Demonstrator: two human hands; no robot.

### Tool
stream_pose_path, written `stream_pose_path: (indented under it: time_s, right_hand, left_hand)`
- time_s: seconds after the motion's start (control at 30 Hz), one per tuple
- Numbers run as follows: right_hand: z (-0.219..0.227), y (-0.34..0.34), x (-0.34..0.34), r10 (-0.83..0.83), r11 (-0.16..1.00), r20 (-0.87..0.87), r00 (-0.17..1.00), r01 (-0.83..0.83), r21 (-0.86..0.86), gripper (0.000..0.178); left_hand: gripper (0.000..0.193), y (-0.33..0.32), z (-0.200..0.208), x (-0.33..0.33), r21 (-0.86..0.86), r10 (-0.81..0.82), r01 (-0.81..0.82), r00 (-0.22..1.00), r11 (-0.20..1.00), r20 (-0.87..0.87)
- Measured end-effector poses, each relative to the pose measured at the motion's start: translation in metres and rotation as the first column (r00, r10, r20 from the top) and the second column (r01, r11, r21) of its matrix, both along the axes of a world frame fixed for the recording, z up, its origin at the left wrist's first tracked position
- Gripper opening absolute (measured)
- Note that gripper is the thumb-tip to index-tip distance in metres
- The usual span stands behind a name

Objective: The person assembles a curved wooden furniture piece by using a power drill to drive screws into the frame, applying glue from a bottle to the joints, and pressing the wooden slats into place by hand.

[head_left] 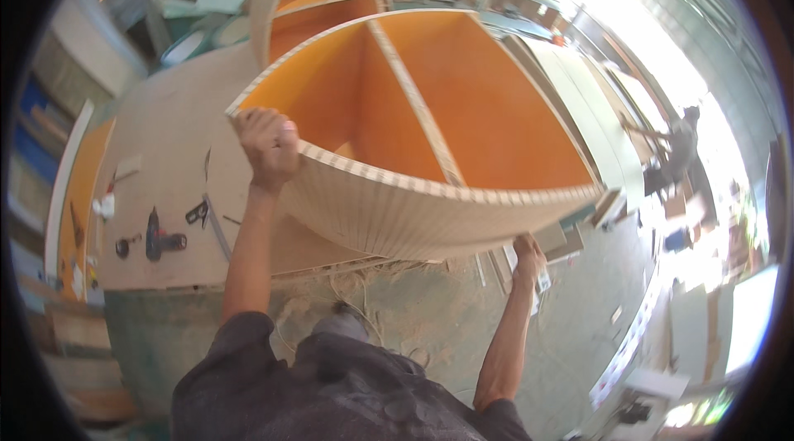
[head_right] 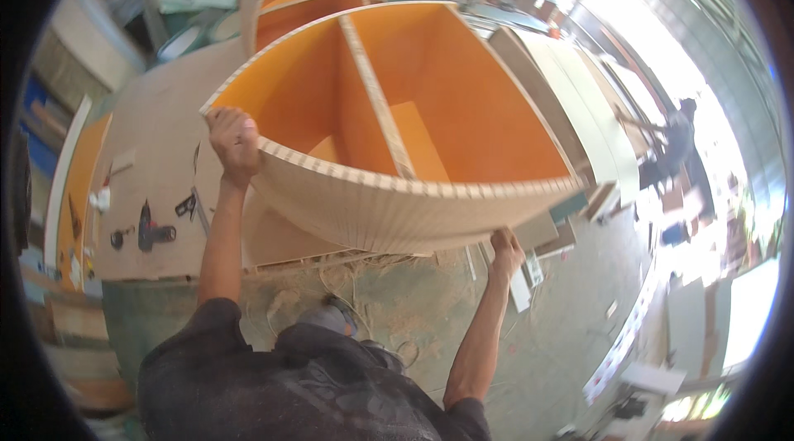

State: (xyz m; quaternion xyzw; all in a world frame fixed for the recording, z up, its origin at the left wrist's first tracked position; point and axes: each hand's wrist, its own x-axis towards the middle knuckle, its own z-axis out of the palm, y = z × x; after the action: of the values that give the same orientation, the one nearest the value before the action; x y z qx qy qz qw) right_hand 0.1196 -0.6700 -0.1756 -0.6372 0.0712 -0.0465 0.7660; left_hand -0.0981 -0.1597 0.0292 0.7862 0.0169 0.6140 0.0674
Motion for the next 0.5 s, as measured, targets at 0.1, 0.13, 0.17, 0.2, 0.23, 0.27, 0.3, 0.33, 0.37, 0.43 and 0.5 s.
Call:
stream_pose_path:
  time_s: [0.1,0.13,0.17,0.2,0.23,0.27,0.3,0.33,0.37,0.43,0.5]
  right_hand:
    - [0.016,0.009,-0.005,-0.135,0.989,-0.048,0.99,0.131,-0.069,0.021]
    - [0.019,0.009,-0.007,-0.109,0.993,-0.061,0.992,0.105,-0.059,0.024]
    - [0.02,0.015,-0.007,-0.114,0.993,-0.033,0.993,0.115,0.008,0.021]
    - [0.02,0.022,-0.005,-0.125,0.989,-0.008,0.992,0.125,0.077,0.02]
    - [0.02,0.028,0.002,-0.099,0.994,-0.005,0.995,0.099,0.052,0.019]
    - [0.019,0.033,0.006,-0.08,0.996,-0.011,0.997,0.081,0.033,0.019]
    - [0.017,0.037,0.01,-0.064,0.998,-0.019,0.998,0.064,0.015,0.018]
    - [0.014,0.04,0.015,-0.063,0.998,-0.019,0.998,0.063,-0.02,0.019]
    - [0.014,0.05,0.022,-0.067,0.997,-0.014,0.998,0.067,-0.046,0.02]
    - [0.019,0.076,0.031,-0.048,0.997,0.021,0.999,0.049,-0.056,0.027]
    - [0.016,0.087,0.043,-0.022,0.991,-0.048,0.999,0.015,-0.135,0.029]
  left_hand:
    - [0.021,-0.005,0.001,0.005,-0.058,-0.022,0.021,1.0,0.998,-0.013]
    - [0.021,-0.003,0.002,0.008,-0.069,-0.049,0.048,0.999,0.996,-0.016]
    - [0.021,0.0,0.002,0.007,-0.089,-0.035,0.033,0.999,0.995,-0.02]
    - [0.021,0.001,0.001,0.007,-0.109,-0.024,0.021,0.999,0.994,-0.025]
    - [0.021,0.005,-0.001,0.01,-0.128,-0.017,0.013,0.999,0.992,-0.031]
    - [0.021,0.011,0.0,0.016,-0.125,-0.009,0.006,1.0,0.992,-0.02]
    - [0.021,0.018,0.0,0.021,-0.123,-0.003,0.002,1.0,0.992,-0.01]
    - [0.021,0.025,-0.001,0.026,-0.12,0.001,-0.001,1.0,0.993,-0.002]
    - [0.021,0.034,0.001,0.031,-0.111,0.01,-0.011,1.0,0.994,-0.006]
    - [0.022,0.058,0.002,0.04,-0.086,0.018,-0.018,1.0,0.996,-0.009]
    - [0.024,0.079,0.0,0.055,-0.081,0.03,-0.03,1.0,0.996,-0.001]
